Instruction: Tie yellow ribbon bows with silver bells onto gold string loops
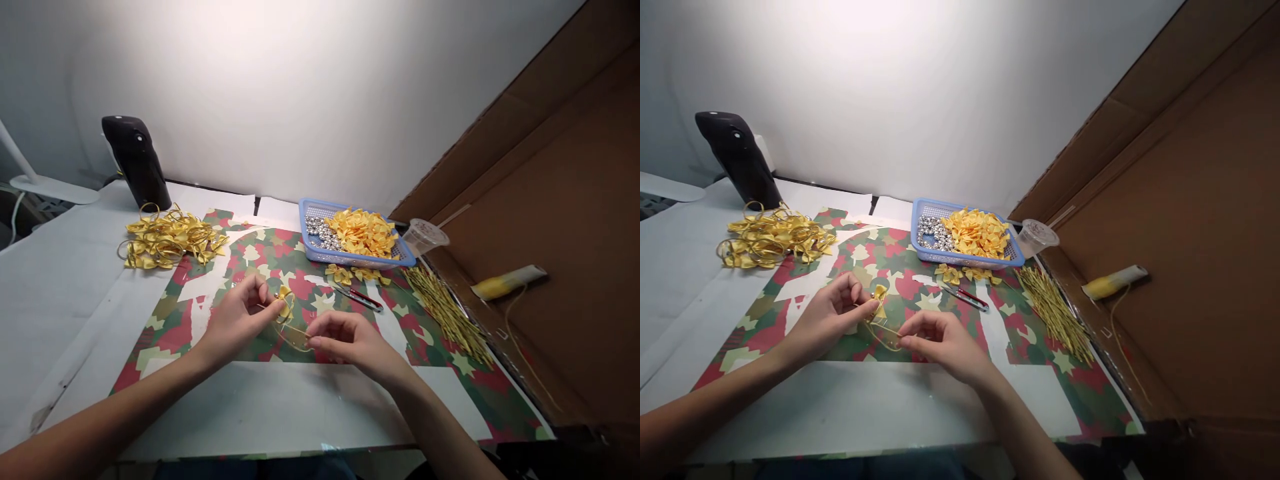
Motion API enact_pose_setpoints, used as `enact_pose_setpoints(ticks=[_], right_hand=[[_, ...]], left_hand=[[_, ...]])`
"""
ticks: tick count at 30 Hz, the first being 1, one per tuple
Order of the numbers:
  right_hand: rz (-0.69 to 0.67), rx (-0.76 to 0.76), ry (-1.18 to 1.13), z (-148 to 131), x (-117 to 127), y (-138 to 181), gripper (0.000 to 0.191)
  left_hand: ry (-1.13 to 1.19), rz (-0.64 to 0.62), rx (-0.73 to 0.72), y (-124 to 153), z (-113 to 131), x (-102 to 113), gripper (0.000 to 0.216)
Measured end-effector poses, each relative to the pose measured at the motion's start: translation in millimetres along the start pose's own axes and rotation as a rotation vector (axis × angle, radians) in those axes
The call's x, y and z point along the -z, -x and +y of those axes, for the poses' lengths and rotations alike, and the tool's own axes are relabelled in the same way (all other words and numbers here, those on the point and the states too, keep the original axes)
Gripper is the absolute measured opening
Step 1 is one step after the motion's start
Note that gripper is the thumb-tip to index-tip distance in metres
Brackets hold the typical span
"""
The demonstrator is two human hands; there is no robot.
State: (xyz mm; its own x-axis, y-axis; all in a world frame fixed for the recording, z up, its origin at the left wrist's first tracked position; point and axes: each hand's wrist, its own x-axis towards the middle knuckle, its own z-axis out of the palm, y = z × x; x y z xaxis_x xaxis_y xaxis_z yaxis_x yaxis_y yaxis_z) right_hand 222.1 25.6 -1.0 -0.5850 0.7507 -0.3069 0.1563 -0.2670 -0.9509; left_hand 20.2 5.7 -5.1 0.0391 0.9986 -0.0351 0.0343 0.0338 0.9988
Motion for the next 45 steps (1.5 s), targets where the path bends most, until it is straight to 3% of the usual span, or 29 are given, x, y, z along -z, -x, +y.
enact_pose_setpoints(ticks=[8,13,21,32,36,45], right_hand=[[0.152,0.019,0.003,-5,41,36,0.021],[0.205,0.085,0.032,-1,47,47,0.024],[0.214,0.217,0.284,-1,23,36,0.029],[0.305,0.326,0.407,-5,-45,-7,0.026],[0.324,0.366,0.376,-3,-50,-17,0.012],[0.391,0.322,0.409,-4,-41,-12,0.015]], left_hand=[[-0.042,0.167,-0.004,-5,-3,6,0.031],[-0.045,0.191,-0.006,-6,-1,4,0.032],[-0.084,0.188,-0.105,-5,-5,4,0.031],[-0.245,0.299,-0.33,-2,2,4,0.026],[-0.253,0.31,-0.353,-2,1,4,0.026],[-0.261,0.316,-0.345,-1,2,4,0.027]])
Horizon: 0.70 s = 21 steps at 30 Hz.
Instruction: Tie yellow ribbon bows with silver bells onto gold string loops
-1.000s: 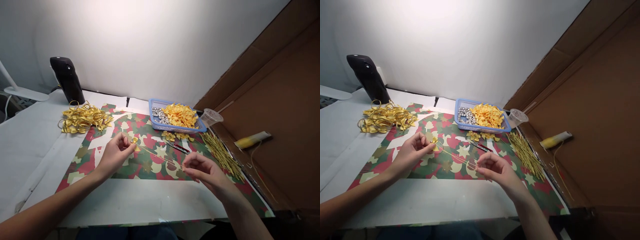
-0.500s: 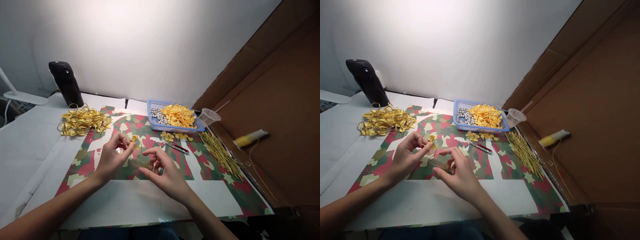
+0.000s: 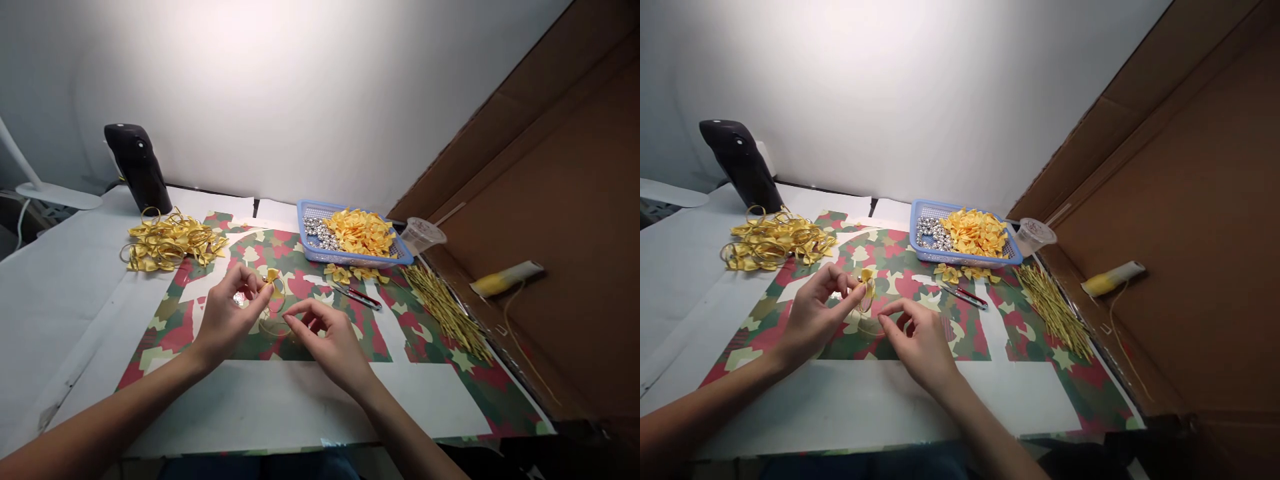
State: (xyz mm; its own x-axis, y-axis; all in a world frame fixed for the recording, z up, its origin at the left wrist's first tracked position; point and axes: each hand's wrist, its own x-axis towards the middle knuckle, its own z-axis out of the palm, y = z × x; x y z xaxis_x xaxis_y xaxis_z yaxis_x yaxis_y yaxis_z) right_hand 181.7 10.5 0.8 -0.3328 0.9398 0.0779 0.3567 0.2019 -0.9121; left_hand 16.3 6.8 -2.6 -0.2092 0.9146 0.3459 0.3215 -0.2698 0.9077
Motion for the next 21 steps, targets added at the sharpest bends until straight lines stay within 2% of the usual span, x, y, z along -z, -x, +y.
enact_pose_setpoints(ticks=[4,11,21], right_hand=[[0.03,0.017,-0.015,1,-1,3,0.013],[-0.012,0.093,-0.098,-8,-13,-1,0.01],[0.027,0.025,-0.135,-10,-10,-2,0.012]], left_hand=[[-0.005,0.005,-0.018,1,0,-1,0.027],[0.003,0.013,-0.028,1,2,-2,0.025],[0.006,0.023,0.017,1,0,-1,0.027]])
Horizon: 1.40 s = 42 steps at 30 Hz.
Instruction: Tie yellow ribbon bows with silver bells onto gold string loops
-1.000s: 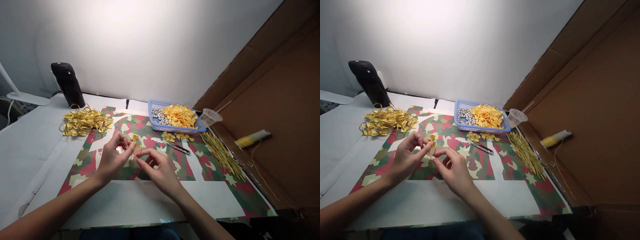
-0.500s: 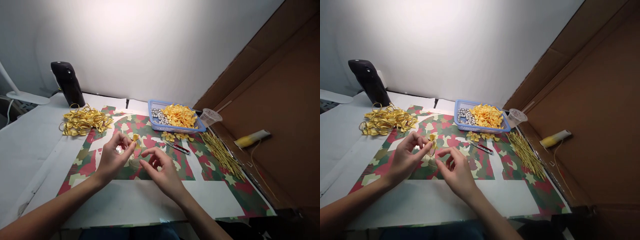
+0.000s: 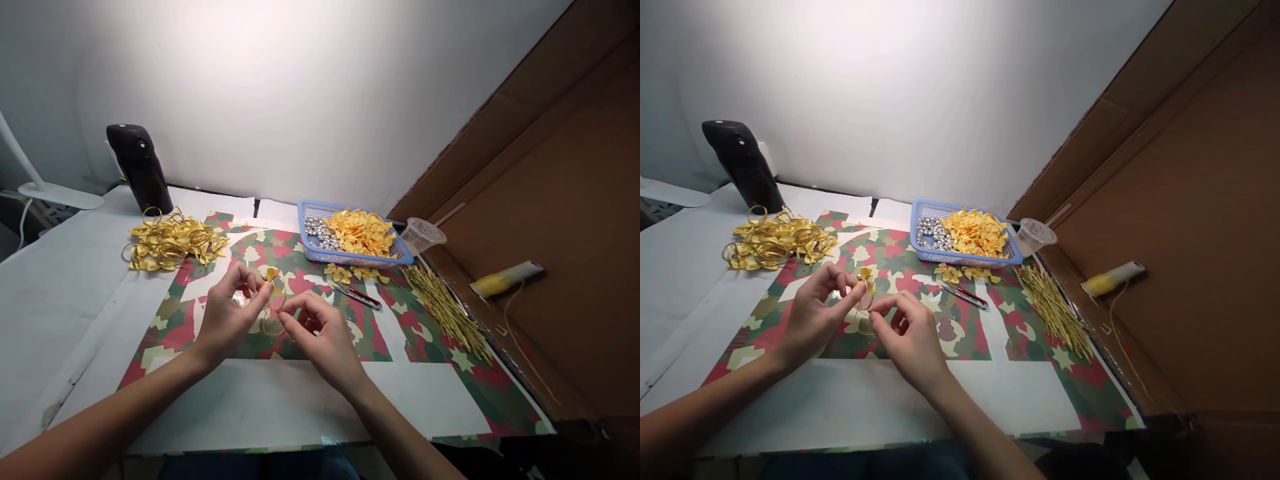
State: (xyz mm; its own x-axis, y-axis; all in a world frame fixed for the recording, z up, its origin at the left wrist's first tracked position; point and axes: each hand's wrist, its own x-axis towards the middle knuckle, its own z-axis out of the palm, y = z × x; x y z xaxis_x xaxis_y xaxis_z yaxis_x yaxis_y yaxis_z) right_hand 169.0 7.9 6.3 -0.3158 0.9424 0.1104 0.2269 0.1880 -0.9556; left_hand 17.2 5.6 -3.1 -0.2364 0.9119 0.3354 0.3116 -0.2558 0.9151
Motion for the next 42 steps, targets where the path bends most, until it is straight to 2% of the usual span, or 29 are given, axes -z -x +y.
enact_pose_setpoints(ticks=[3,7,10,13,18,24,30,32,38,42], right_hand=[[-0.07,-0.098,-0.091,0,3,2,0.013],[-0.181,-0.218,-0.327,0,5,1,0.017],[-0.203,-0.233,-0.405,0,6,-1,0.021],[-0.169,-0.178,-0.363,1,12,-1,0.022],[0.013,-0.049,-0.191,3,31,-4,0.019],[0.345,0.052,-0.011,16,77,-12,0.023],[0.688,0.011,0.03,32,129,-6,0.03],[0.775,-0.018,0.029,35,143,0,0.027],[0.881,-0.025,0.065,47,172,20,0.019],[0.75,-0.097,0.068,58,173,25,0.023]], left_hand=[[-0.007,0.004,0.008,0,2,0,0.027],[-0.019,-0.006,0.008,0,2,-1,0.027],[-0.023,-0.004,-0.012,0,0,0,0.027],[-0.016,-0.005,-0.03,0,0,-1,0.027],[-0.023,-0.007,-0.013,1,4,0,0.027],[-0.018,-0.027,-0.025,2,3,1,0.026],[0.003,-0.035,-0.013,1,2,0,0.028],[0.006,-0.042,0.005,2,1,0,0.028],[0.135,-0.093,0.137,2,3,0,0.029],[0.308,-0.175,0.235,0,4,-1,0.028]])
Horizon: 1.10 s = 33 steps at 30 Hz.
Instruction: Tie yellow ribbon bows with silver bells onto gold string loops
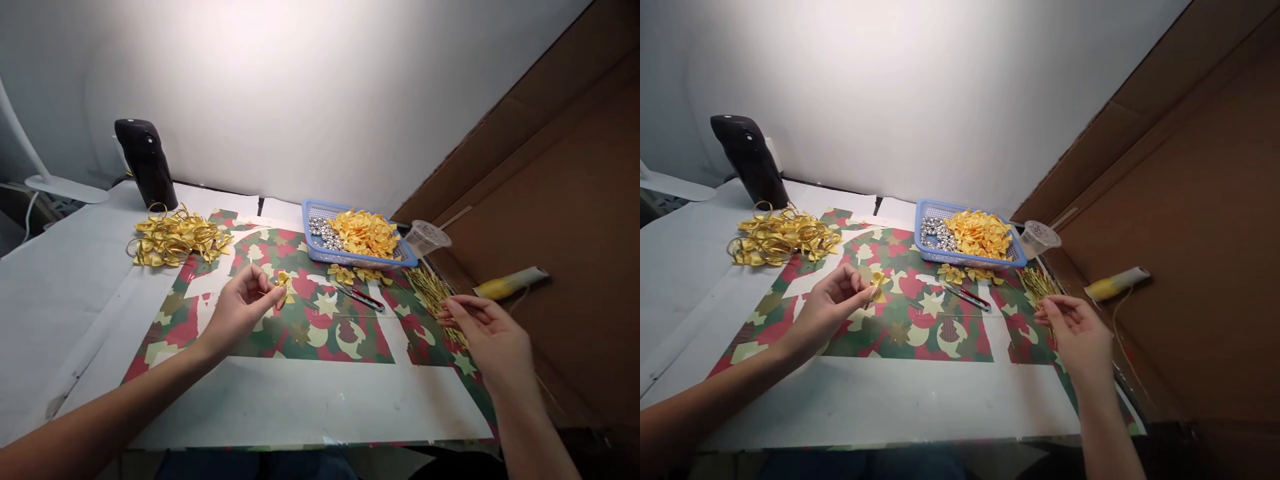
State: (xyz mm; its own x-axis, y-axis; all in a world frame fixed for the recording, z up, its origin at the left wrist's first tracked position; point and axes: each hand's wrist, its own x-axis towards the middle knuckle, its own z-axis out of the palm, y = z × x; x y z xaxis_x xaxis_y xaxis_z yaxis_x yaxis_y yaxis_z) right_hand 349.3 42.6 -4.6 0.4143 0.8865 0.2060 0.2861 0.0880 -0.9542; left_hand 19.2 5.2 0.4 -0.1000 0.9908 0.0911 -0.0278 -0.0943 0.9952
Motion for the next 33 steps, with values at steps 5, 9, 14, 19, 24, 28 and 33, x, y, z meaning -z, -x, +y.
enact_pose_setpoints(ticks=[5,9,14,19,24,28,33], right_hand=[[-0.376,0.035,0.183,-6,-23,26,0.029],[-0.749,0.219,0.239,-26,-61,56,0.024],[-0.98,0.306,0.189,-42,-111,77,0.028],[-0.92,0.281,0.156,-40,-112,65,0.014],[-0.702,0.15,0.221,-26,-60,36,0.026],[-0.56,0.002,0.309,-14,-18,20,0.036],[-0.46,0.12,0.411,-8,8,14,0.039]], left_hand=[[0.067,-0.082,0.09,-2,-3,1,0.023],[0.069,-0.12,0.099,-3,-3,1,0.018],[0.102,-0.167,0.092,-7,-2,2,0.017],[0.2,-0.117,0.18,-12,-3,7,0.023],[0.248,-0.126,0.235,-12,-5,9,0.025],[0.272,-0.136,0.267,-11,-5,8,0.024],[0.267,-0.129,0.29,-11,-4,8,0.02]])
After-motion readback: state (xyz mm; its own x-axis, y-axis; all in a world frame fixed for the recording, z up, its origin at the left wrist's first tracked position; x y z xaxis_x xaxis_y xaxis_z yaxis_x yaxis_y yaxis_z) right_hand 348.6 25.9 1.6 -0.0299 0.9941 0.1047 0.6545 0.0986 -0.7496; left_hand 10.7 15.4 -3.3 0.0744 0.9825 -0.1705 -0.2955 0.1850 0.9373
